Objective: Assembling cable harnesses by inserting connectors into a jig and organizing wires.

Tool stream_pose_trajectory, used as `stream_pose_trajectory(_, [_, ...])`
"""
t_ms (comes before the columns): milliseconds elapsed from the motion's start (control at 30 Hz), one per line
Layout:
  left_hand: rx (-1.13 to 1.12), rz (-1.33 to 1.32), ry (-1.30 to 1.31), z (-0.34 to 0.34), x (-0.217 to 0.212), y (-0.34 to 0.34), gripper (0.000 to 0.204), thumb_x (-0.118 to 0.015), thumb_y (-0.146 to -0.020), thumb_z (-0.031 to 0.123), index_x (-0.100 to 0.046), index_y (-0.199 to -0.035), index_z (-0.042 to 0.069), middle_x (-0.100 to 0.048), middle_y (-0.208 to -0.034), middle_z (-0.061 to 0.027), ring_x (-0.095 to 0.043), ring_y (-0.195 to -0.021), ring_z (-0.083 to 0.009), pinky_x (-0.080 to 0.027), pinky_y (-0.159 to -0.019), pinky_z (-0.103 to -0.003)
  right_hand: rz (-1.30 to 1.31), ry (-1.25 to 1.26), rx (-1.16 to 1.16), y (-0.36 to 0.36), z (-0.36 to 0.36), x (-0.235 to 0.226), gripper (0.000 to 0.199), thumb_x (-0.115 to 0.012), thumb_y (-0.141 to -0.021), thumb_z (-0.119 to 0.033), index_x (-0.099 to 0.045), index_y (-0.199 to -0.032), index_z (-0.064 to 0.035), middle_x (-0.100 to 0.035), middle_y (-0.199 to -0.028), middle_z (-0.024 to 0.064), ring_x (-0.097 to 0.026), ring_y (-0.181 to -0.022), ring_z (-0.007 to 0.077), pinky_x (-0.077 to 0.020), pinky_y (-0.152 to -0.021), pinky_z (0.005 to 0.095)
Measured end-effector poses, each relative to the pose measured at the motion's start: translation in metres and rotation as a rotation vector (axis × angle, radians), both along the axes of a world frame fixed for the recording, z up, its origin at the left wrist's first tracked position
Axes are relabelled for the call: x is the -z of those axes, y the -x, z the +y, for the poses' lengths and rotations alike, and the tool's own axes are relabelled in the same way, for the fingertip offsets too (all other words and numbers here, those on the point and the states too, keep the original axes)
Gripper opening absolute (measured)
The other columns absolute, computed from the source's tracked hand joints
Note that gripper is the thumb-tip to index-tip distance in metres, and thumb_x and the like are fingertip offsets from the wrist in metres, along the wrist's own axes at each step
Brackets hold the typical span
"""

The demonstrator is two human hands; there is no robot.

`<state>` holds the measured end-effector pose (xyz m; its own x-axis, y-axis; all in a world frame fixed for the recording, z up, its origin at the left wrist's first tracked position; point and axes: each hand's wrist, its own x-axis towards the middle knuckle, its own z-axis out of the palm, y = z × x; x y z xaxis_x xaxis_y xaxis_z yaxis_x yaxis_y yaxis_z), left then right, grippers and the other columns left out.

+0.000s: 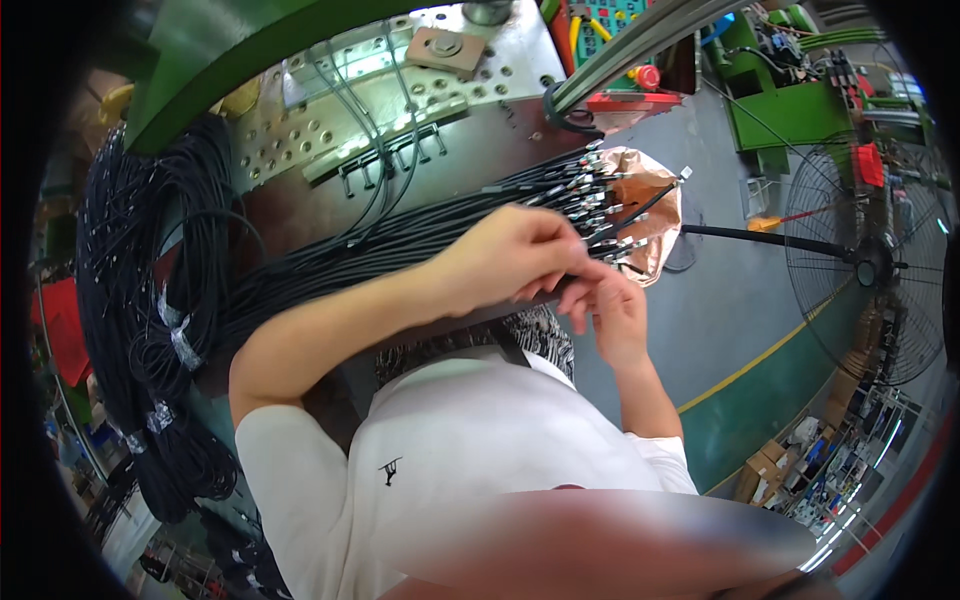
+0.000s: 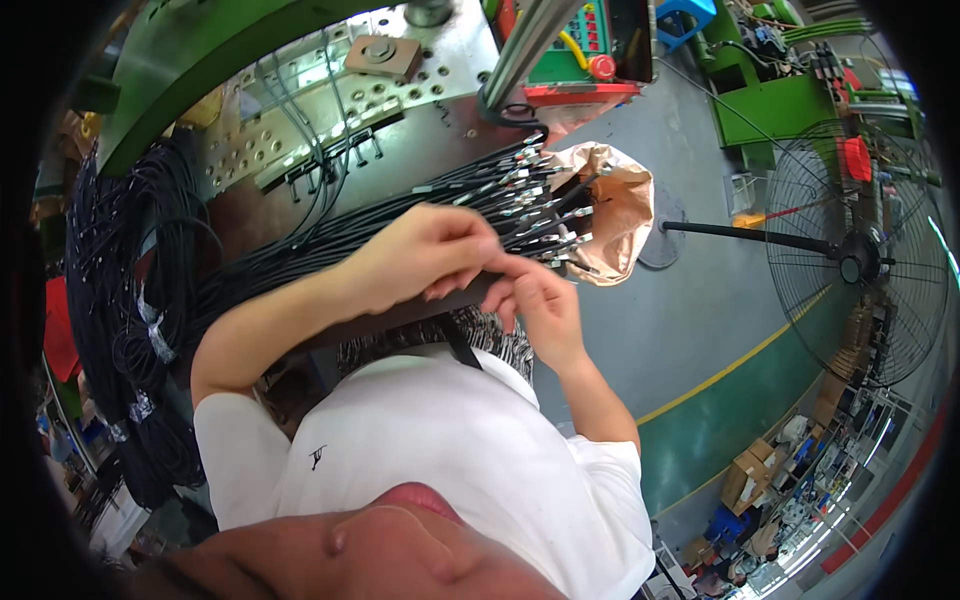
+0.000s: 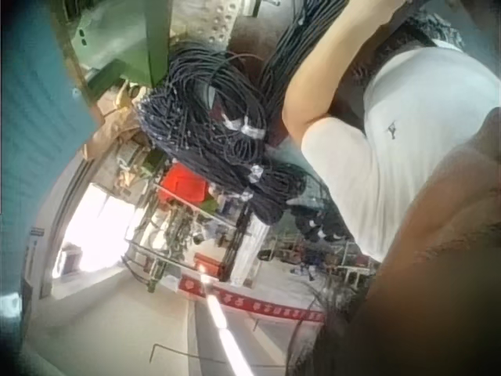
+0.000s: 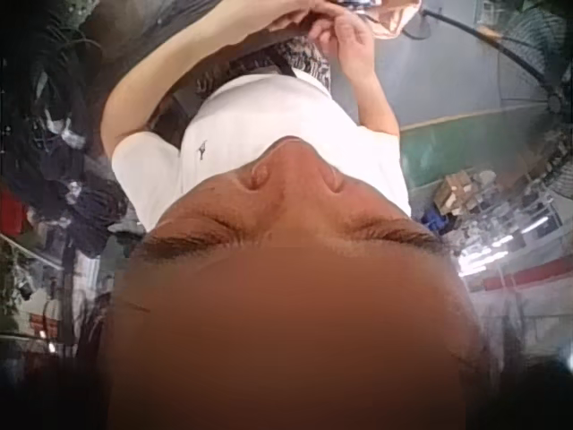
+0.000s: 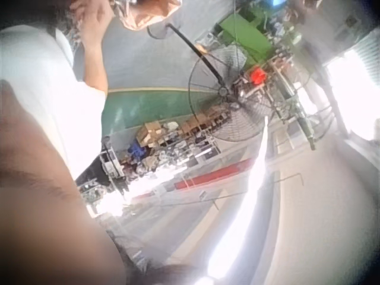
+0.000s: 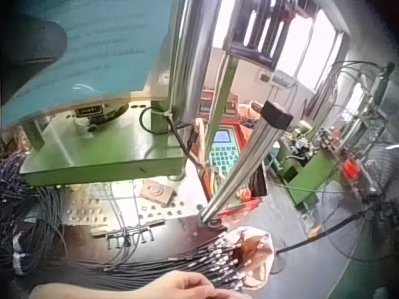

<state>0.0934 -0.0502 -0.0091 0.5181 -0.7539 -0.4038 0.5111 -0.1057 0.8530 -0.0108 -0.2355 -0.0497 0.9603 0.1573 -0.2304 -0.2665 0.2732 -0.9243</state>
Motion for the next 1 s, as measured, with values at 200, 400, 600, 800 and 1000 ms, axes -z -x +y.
stream_pose_trajectory(200, [-0.285,0.125,0.01,0.033,0.003,0.054,0.015,-0.057,-0.091,0.016,-0.06,-0.091,0.001,-0.055,-0.066,0.0011,-0.047,-0.053,-0.0035,-0.036,-0.046,-0.019,-0.109,-0.027,0.158,-0.064,0.008,-0.031,0.03,-0.051,-0.097,-0.024,-0.06,-0.104,0.0039,-0.055,-0.067,0.0021,-0.04,-0.051,0.003,-0.0306,-0.046,0.0163])
stream_pose_trajectory(400, [-0.566,0.17,0.009,0.057,0.002,0.064,0.014,-0.055,-0.093,0.012,-0.058,-0.091,-0.001,-0.058,-0.068,-0.0019,-0.052,-0.053,-0.0057,-0.041,-0.048,-0.018,-0.102,0.06,-0.043,-0.105,0.065,-0.034,0.021,-0.054,-0.095,-0.019,-0.059,-0.087,0.0005,-0.05,-0.061,-0.0002,-0.039,-0.049,0.0038,-0.0283,-0.043,0.0174])
stream_pose_trajectory(600, [-0.576,-0.533,-0.334,0.089,0.01,0.023,0.025,-0.053,-0.093,0.016,-0.059,-0.074,0.0,-0.058,-0.055,-0.0029,-0.054,-0.048,-0.0062,-0.042,-0.046,-0.019,-0.189,0.414,-0.263,-0.16,0.104,-0.03,0.024,-0.056,-0.094,-0.023,-0.063,-0.086,-0.0024,-0.052,-0.063,-0.0036,-0.041,-0.051,0.0007,-0.0314,-0.046,0.0165])
stream_pose_trajectory(800, [-0.867,-0.553,-0.211,0.111,0.023,-0.071,0.033,-0.048,-0.093,0.026,-0.061,-0.076,0.001,-0.058,-0.053,-0.0048,-0.044,-0.039,-0.0072,-0.036,-0.041,-0.021,-1.427,0.927,0.051,-0.254,0.13,-0.006,0.014,-0.06,-0.084,-0.013,-0.066,-0.092,-0.0026,-0.065,-0.08,0.0136,-0.062,-0.071,0.0318,-0.0492,-0.065,0.0376])
stream_pose_trajectory(1000, [-0.898,-0.56,-0.263,0.103,0.038,-0.101,0.033,-0.046,-0.086,0.024,-0.065,-0.072,0.001,-0.059,-0.05,-0.0068,-0.052,-0.042,-0.0118,-0.044,-0.049,-0.027,-1.287,1.213,0.007,-0.289,0.136,0.009,0.022,-0.054,-0.085,-0.019,-0.063,-0.073,-0.0024,-0.059,-0.061,0.0156,-0.058,-0.054,0.0336,-0.0474,-0.053,0.0411])
